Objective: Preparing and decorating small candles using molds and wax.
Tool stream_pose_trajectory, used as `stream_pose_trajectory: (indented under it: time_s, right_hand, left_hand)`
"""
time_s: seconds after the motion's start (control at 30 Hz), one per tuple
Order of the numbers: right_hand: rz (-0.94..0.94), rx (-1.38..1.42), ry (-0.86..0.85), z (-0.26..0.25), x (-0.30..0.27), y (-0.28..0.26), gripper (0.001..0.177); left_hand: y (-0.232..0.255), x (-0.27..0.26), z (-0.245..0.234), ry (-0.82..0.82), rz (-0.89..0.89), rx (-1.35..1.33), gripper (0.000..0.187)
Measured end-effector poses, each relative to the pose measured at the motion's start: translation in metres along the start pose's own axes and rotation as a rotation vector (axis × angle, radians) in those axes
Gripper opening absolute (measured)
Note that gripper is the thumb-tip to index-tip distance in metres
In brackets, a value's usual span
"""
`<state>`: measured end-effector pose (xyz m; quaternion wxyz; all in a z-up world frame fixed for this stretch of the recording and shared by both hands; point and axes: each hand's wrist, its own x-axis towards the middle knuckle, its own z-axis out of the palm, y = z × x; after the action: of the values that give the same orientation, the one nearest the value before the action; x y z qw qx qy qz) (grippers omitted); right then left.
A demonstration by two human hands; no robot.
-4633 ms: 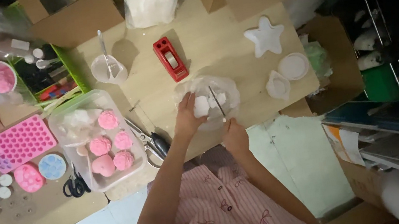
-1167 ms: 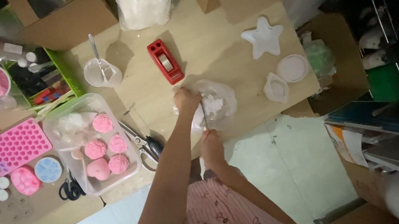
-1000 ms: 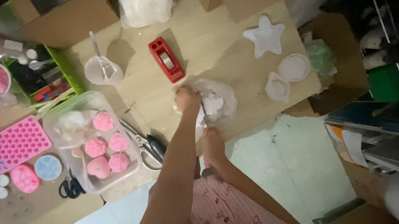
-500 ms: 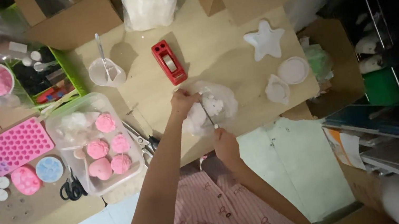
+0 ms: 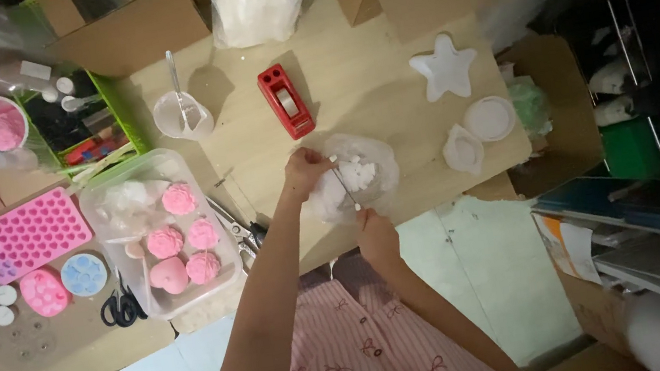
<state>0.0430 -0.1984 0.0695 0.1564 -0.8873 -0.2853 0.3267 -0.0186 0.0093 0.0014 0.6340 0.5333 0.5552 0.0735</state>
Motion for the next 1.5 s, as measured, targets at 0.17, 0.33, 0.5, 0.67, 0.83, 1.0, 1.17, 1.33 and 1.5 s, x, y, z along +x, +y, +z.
stream_pose_trajectory:
  time_s: [0.17,0.33,0.5,0.67,0.83,1.0,1.17,1.33,1.5]
  right_hand:
    - [-0.019,-0.029,0.007,0.000,0.000,0.000,0.051]
    - [0.009,-0.025,-0.041,0.005,0.005,0.001,0.052]
    - [0.041,-0.077,-0.038,0.007,0.005,0.000,0.051]
    - [0.039,-0.061,-0.074,-0.003,0.006,-0.006,0.053]
    - [0.110,-0.085,-0.107,-0.004,0.008,-0.018,0.055]
    - [0.092,-0.105,-0.057,0.011,0.014,-0.004,0.053]
    - [0.068,-0.017,-0.060,0.012,0.013,-0.008,0.046]
    - [0.076,0.030,-0.068,0.017,0.016,-0.007,0.046]
    - [0.125,0.019,-0.106,0.022,0.020,-0.006,0.049]
  left_hand:
    - [0.003,-0.004,0.001,0.018,-0.008,0.042,0.042]
    - [0.011,-0.006,-0.005,-0.023,-0.024,0.038,0.038]
    - [-0.004,0.003,0.008,0.156,-0.004,0.103,0.041]
    - [-0.042,0.040,0.021,0.223,0.010,0.208,0.045]
    - [-0.044,0.046,0.023,0.264,0.068,0.248,0.044]
    - [-0.029,0.036,0.021,0.229,-0.017,0.233,0.036]
    - [-0.048,0.048,0.030,0.249,0.013,0.242,0.032]
    - [-0.063,0.056,0.035,0.285,0.077,0.202,0.031]
    - [-0.091,0.083,0.046,0.338,0.147,0.408,0.025]
